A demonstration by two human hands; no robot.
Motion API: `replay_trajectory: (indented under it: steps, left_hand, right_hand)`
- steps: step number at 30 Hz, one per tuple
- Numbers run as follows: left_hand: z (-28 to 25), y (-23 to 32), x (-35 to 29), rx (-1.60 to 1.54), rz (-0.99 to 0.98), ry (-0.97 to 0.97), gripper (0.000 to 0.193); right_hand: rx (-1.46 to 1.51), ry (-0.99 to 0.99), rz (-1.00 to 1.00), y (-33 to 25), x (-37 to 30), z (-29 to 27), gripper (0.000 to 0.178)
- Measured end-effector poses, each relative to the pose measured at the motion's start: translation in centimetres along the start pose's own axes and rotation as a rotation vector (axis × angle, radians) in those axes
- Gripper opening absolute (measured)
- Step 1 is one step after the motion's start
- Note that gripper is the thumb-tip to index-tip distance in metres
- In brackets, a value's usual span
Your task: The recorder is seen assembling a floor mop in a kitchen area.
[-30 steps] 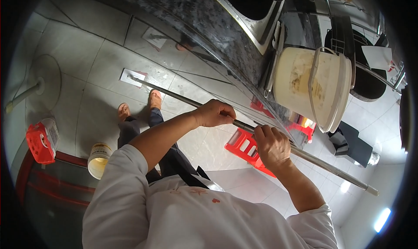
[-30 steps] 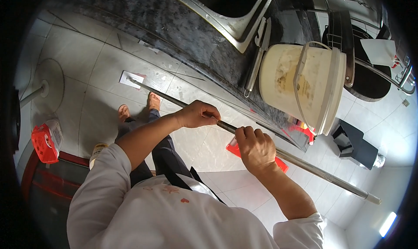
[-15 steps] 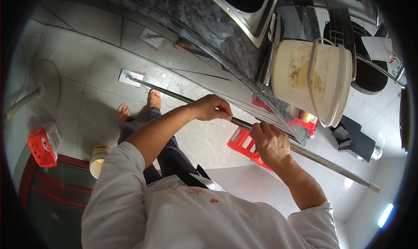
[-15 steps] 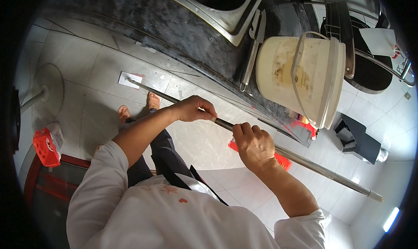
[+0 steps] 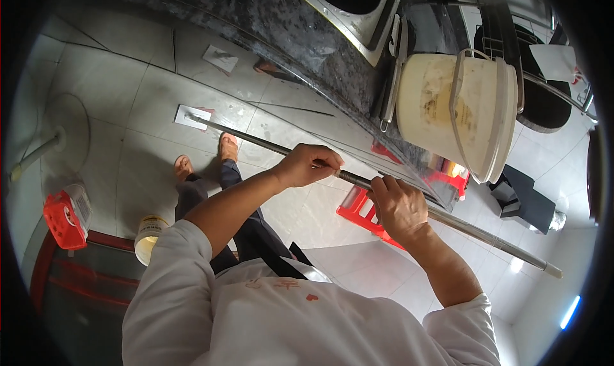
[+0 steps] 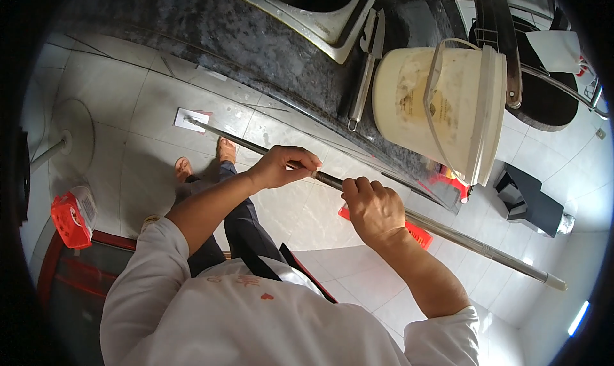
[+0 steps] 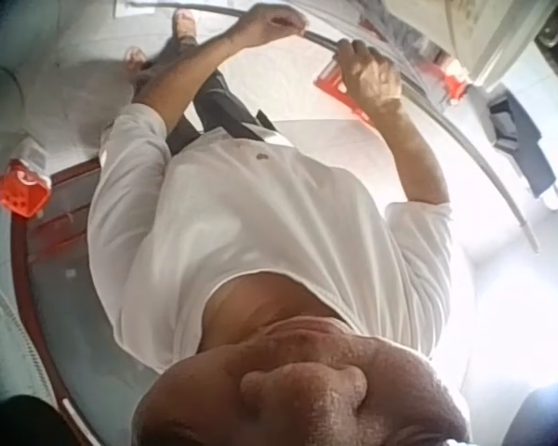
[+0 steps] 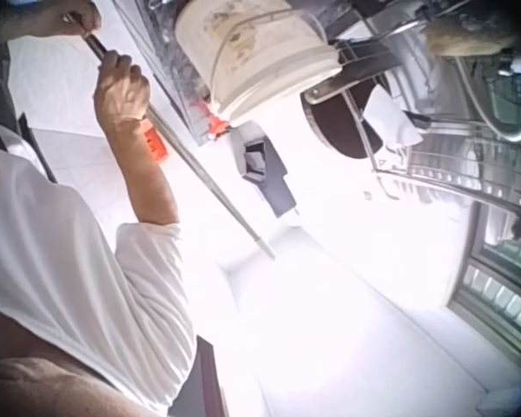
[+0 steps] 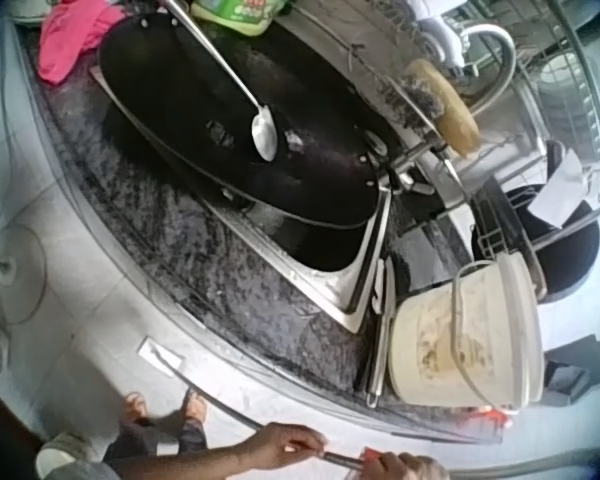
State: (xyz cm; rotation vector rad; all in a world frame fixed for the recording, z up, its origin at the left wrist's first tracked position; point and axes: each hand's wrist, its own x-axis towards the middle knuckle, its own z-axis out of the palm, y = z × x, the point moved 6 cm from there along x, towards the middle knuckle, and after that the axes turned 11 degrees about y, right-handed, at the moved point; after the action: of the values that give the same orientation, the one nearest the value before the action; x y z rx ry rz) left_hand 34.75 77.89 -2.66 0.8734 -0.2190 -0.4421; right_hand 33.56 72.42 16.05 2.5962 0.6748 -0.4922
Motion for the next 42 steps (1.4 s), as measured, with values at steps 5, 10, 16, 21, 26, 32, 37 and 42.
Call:
replay_trajectory:
  steps: [5,10,16,21,26,32,37,42]
  left_hand:
    - [0.1,0.2,-0.6,0.041,0.029,-0.013,0.007]
    - [0.4,2.2,-1.3,0.237,0.276,0.121,0.007]
    - [0.2,2.5,-1.5,0.289,0.405,0.216,0.01]
    - [0.1,2.7,-1.6,0.311,0.427,0.189,0.011]
    - [0.2,2.1,-2.3,0.332,0.448,0.293,0.011]
    - [0.4,1.4,-2.7,0.305,0.404,0.202,0.012]
    - [0.4,1.1,-2.7,0.344,0.401,0.182,0.014]
    - [-0.4,1.0,-3.0,0.223,0.317,0.196,0.01]
  right_hand:
    - [0.037,-0.028,0.024,-0.1,0.2,-0.1,0.016]
    - [0.059,-0.051,0.04,0.1,0.2,-0.1,0.018]
    - [0.059,-0.092,0.047,0.1,0.9,-0.3,0.019]
    - [0.046,-0.101,0.039,0.2,0.8,-0.2,0.02]
    - [-0.018,-0.062,-0.013,-0.4,0.7,0.4,0.02]
    - [0.12,-0.309,0.114,0.5,0.2,1.5,0.021]
    - [-0.014,-0.236,0.023,-0.9,0.3,1.7,0.022]
    - [-0.03,-0.208,-0.008,-1.9,0.3,1.4,0.021]
